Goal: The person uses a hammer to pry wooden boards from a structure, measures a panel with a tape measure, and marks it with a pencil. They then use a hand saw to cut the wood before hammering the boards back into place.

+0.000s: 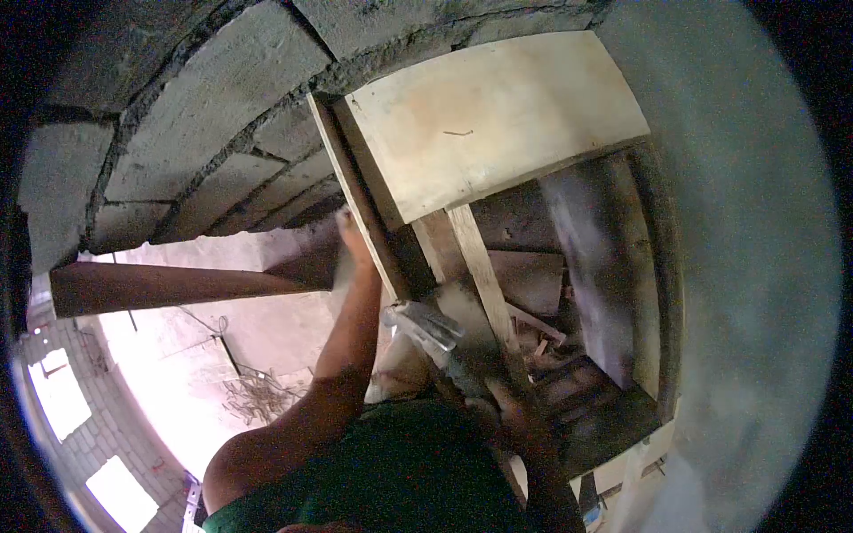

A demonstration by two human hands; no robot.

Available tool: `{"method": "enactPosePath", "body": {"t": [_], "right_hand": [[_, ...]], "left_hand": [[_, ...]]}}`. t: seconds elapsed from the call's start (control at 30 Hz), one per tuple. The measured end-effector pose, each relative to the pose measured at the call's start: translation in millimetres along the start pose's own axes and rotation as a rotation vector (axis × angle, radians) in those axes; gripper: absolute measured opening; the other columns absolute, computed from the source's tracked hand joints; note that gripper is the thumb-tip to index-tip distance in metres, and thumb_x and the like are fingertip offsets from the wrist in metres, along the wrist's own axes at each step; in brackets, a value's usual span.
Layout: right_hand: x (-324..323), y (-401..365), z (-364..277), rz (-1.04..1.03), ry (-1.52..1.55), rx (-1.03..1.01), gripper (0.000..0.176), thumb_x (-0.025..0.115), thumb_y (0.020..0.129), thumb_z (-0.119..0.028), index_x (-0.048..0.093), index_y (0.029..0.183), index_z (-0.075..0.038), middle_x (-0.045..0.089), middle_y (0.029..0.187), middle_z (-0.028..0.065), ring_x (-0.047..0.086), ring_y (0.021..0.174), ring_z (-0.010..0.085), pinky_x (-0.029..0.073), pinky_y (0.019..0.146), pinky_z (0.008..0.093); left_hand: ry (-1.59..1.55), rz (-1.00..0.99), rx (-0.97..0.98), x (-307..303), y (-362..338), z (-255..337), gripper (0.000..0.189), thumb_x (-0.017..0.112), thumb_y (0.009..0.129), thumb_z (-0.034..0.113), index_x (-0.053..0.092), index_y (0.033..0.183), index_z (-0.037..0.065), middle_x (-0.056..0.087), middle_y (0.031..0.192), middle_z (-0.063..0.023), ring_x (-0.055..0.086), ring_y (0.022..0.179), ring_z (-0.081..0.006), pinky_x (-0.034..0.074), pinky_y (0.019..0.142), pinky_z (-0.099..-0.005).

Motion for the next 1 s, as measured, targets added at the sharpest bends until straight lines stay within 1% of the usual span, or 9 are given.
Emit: {"method": "enactPosePath", "body": {"t": [0.13,0.27,0.4,0.43,0.53,0.8,0.87,0.93,1.0], "right_hand": [[-25.3,-4.8,-5.5,0.247,-0.006,-0.222,0.044,0.062,0.091,-0.028,0.058,0.124,0.000,0.065,0.096,0.0234,0.064,0.090,0.0359,0.049,0.079,0.0427],[-61.2,39.6,-79.3,0.154,0.043,-0.372,0.053,0.064,0.090,-0.021,0.047,0.136,-0.002,0.062,0.107,0.0267,0.064,0.094,0.0404,0.051,0.081,0.0435],[-60.2,90.5,-186.9,0.194,-0.286,-0.559,0.052,0.063,0.090,-0.014,0.046,0.139,-0.008,0.061,0.108,0.0246,0.063,0.093,0.0410,0.052,0.077,0.0449],[-49.3,105.9,-207.2,0.150,-0.364,-0.551,0.051,0.060,0.092,-0.015,0.046,0.140,-0.010,0.062,0.106,0.0232,0.064,0.091,0.0396,0.052,0.075,0.0466],[-34.6,124.4,-268.1,0.213,-0.588,-0.581,0.047,0.056,0.093,-0.016,0.048,0.139,-0.013,0.062,0.103,0.0220,0.066,0.085,0.0356,0.053,0.071,0.0461],[-37.1,157.6,-284.4,0.164,-0.981,-0.469,0.018,0.056,0.086,-0.015,0.070,0.088,-0.004,0.068,0.079,0.0197,0.070,0.077,0.0345,0.055,0.066,0.0463],[-27.8,156.8,-270.1,0.146,-0.961,-0.463,0.022,0.055,0.087,-0.015,0.069,0.101,-0.004,0.068,0.082,0.0177,0.069,0.077,0.0350,0.054,0.067,0.0466],[-31.8,150.0,-257.8,0.211,-0.780,-0.478,0.035,0.056,0.089,-0.015,0.062,0.122,-0.006,0.069,0.082,0.0142,0.069,0.078,0.0362,0.054,0.069,0.0467],[-38.3,134.2,-260.2,0.114,-0.725,-0.372,0.042,0.056,0.090,-0.016,0.054,0.132,-0.009,0.069,0.086,0.0144,0.068,0.083,0.0361,0.054,0.073,0.0458]], "left_hand": [[-0.561,-0.258,-0.008,25.4,-0.6,42.2,0.016,0.050,0.098,0.019,0.052,0.091,0.005,0.054,0.081,-0.0012,0.051,0.071,-0.0131,0.046,0.068,-0.0285],[-0.361,-0.148,-0.020,17.2,-19.2,69.1,0.014,0.047,0.099,0.016,0.053,0.090,0.006,0.053,0.080,-0.0006,0.049,0.073,-0.0115,0.044,0.067,-0.0292],[-0.860,-0.411,0.252,44.1,48.0,-58.8,0.020,0.049,0.097,0.022,0.054,0.101,0.003,0.061,0.102,-0.0078,0.057,0.094,-0.0170,0.048,0.087,-0.0340],[-0.402,-0.092,0.220,17.9,-13.9,59.9,0.014,0.049,0.094,0.012,0.054,0.084,0.004,0.058,0.082,-0.0071,0.053,0.075,-0.0177,0.044,0.067,-0.0332],[-0.439,-0.121,0.048,21.4,-21.2,44.9,0.011,0.052,0.092,0.012,0.054,0.094,0.002,0.058,0.085,-0.0074,0.055,0.077,-0.0179,0.046,0.068,-0.0338],[-0.859,-0.198,-0.279,60.8,6.4,-35.5,0.039,0.060,0.086,0.013,0.056,0.122,-0.003,0.059,0.094,-0.0080,0.058,0.081,-0.0183,0.052,0.070,-0.0352],[-0.945,-0.253,-0.266,51.7,-6.4,-8.0,0.037,0.058,0.088,0.016,0.055,0.121,0.000,0.058,0.097,-0.0081,0.058,0.083,-0.0189,0.052,0.071,-0.0347],[-0.317,-0.234,-0.100,24.4,-26.5,45.9,0.034,0.057,0.089,0.019,0.055,0.118,0.003,0.057,0.097,-0.0065,0.058,0.086,-0.0195,0.051,0.076,-0.0337],[-0.387,-0.002,0.296,34.4,13.1,-30.6,0.027,0.059,0.087,0.018,0.058,0.109,0.004,0.061,0.096,-0.0095,0.059,0.091,-0.0234,0.048,0.083,-0.0339]]}}
Point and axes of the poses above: each hand's wrist, its own y-axis towards the middle knuckle, its own x-axis out of the palm, z = x × y, the point moved 9 cm from there along y, towards the middle knuckle
